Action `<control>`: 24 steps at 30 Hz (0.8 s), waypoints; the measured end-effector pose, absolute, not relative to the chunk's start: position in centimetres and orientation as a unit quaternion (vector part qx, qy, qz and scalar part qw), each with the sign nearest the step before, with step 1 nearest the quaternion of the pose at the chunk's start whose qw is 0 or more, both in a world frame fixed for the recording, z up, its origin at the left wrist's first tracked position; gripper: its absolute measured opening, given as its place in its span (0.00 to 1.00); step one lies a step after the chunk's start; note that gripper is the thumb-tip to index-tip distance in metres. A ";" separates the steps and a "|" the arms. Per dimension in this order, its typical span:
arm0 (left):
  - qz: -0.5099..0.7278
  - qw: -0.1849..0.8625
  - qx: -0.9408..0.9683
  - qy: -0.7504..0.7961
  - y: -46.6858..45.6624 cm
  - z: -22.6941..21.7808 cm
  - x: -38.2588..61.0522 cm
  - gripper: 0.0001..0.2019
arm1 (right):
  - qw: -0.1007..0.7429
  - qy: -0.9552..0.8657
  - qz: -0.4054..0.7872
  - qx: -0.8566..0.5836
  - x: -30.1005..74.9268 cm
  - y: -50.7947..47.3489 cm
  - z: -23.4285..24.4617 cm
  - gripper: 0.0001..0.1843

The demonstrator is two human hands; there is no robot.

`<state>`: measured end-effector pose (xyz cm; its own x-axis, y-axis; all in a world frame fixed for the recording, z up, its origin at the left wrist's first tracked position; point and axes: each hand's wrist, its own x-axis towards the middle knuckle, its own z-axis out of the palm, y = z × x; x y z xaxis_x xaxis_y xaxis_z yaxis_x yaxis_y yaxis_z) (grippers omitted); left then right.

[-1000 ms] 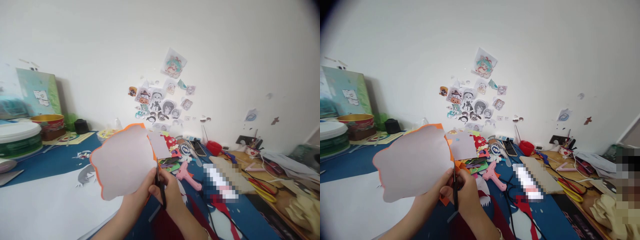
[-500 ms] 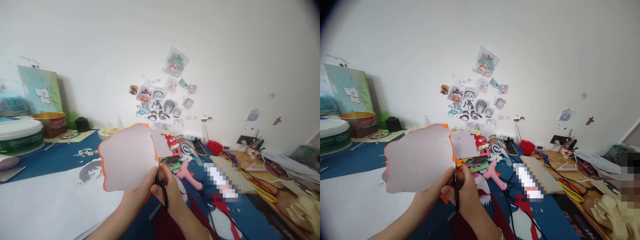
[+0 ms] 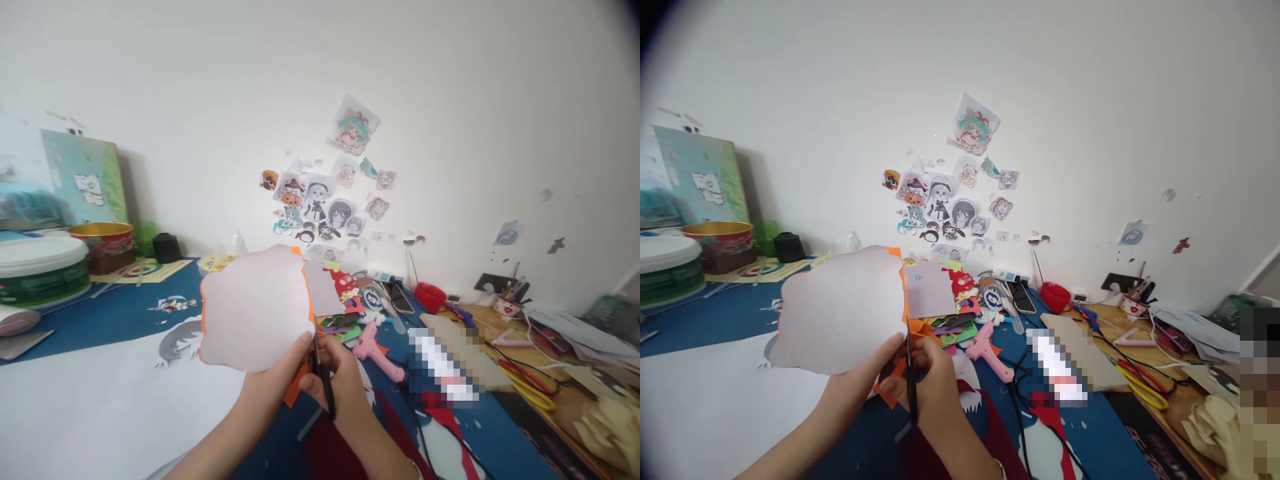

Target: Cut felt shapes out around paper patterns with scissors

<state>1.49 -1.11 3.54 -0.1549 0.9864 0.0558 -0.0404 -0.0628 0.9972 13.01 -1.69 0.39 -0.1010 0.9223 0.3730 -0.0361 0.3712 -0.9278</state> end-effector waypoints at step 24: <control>0.517 0.471 0.524 0.486 -0.5 4.9 0.1 0.12 | 0.509 -0.651 0.411 -0.385 14.4 -1.3 0.7 0.33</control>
<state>0.15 -0.52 4.85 -0.0070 0.9964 0.0843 0.0227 -0.0842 0.9962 14.44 -1.35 0.70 -0.1848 0.9198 0.3460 0.0818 0.3653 -0.9273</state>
